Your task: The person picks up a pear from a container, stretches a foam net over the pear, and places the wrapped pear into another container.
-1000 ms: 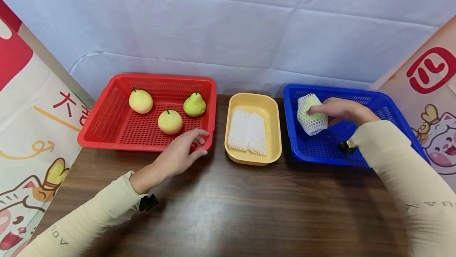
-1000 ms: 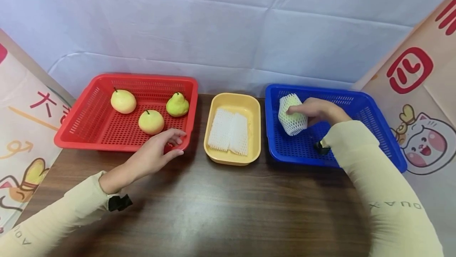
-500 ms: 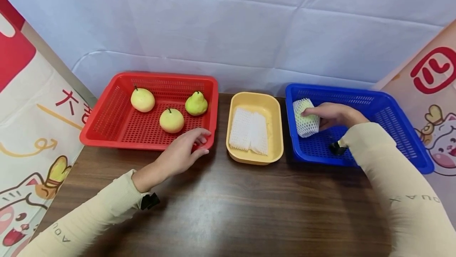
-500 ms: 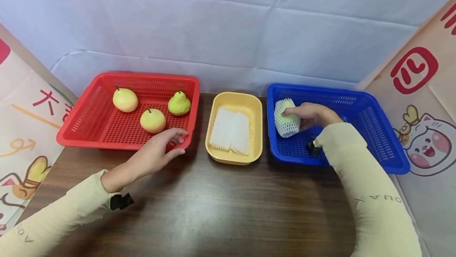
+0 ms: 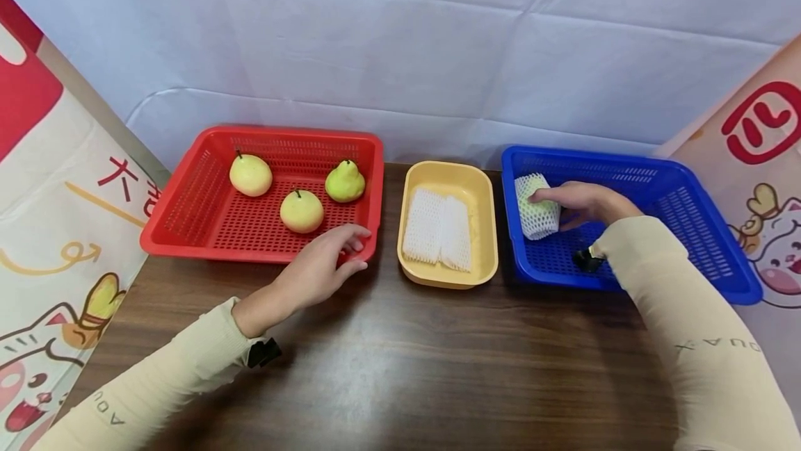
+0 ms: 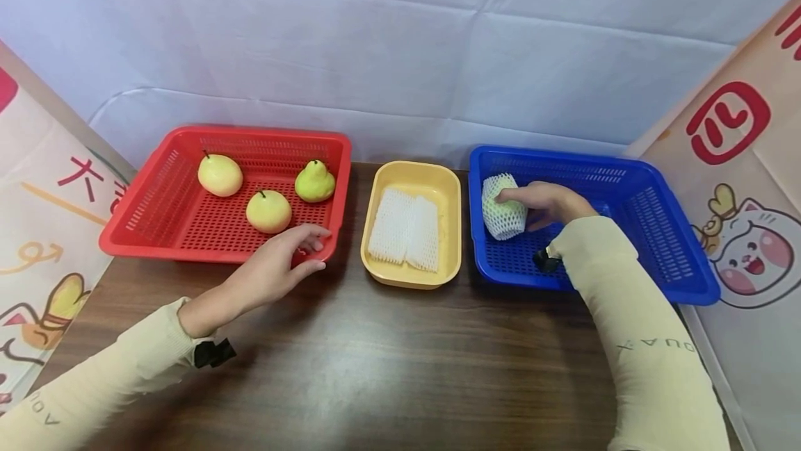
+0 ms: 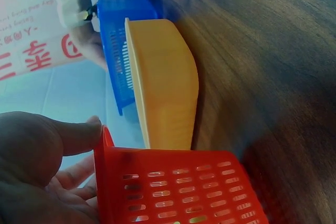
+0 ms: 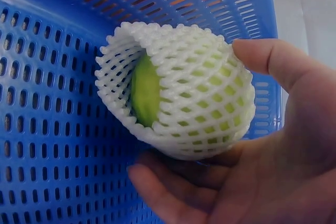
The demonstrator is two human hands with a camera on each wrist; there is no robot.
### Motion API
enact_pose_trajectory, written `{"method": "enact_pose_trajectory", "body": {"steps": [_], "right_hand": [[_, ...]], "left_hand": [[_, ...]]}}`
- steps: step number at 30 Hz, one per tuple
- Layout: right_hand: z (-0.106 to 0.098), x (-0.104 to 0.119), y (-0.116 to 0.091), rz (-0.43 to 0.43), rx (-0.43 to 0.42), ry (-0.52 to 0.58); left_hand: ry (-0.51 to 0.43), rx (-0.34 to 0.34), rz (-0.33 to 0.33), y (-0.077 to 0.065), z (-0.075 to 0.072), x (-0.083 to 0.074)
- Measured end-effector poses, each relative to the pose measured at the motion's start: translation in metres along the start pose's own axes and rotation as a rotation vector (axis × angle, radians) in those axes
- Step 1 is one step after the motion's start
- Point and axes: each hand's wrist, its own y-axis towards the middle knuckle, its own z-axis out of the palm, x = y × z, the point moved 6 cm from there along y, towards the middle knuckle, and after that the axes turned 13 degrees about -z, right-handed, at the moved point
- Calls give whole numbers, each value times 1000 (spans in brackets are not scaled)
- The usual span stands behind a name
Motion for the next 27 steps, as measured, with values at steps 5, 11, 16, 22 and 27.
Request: {"method": "enact_pose_trajectory", "body": {"steps": [5, 11, 16, 22, 27], "right_hand": [[0, 2, -1, 7, -26, -20], [-2, 2, 3, -38, -44, 2], [-2, 2, 6, -78, -55, 28], [-2, 4, 5, -71, -58, -2], [-3, 4, 3, -47, -54, -31]], "left_hand": [[4, -4, -3, 0, 1, 1], [4, -10, 2, 0, 2, 2], [8, -13, 1, -1, 1, 1], [12, -17, 4, -1, 0, 1], [13, -17, 2, -1, 1, 2]]}}
